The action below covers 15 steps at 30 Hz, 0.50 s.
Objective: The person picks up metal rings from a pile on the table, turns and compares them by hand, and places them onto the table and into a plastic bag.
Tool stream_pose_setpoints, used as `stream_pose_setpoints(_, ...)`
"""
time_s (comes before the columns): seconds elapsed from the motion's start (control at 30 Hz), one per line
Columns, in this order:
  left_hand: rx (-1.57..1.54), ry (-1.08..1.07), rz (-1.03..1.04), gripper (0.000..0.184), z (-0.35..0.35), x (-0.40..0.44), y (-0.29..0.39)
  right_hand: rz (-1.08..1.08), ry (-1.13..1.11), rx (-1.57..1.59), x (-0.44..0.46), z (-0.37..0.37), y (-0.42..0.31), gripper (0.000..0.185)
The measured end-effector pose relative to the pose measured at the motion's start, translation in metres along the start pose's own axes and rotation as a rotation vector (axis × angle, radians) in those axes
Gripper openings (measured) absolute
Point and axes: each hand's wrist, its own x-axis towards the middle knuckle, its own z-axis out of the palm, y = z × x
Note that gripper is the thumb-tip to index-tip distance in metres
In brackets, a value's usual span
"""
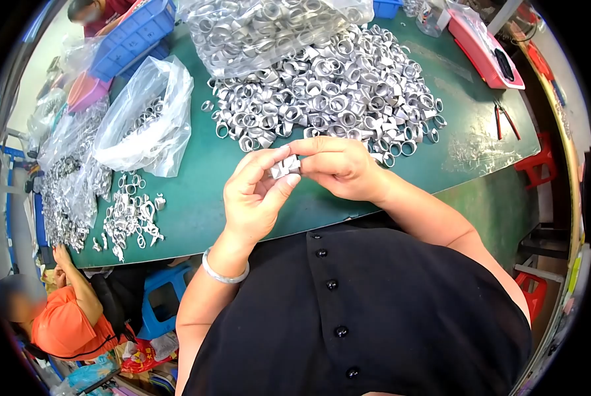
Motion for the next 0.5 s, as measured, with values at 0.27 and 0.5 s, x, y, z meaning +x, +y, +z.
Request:
stream_pose_setpoints(0.27,-0.004,-0.053,-0.057,0.041,0.001,0.001,0.010,-0.128,0.017,-0.018,0.003,-0.004,0.001,0.017)
stream_pose_setpoints(0.5,-0.481,-0.034,-0.484,0.024,-0.009,0.006,0.010,0.041,-0.022,0.219,0.006,-0.008,-0.006,0.020)
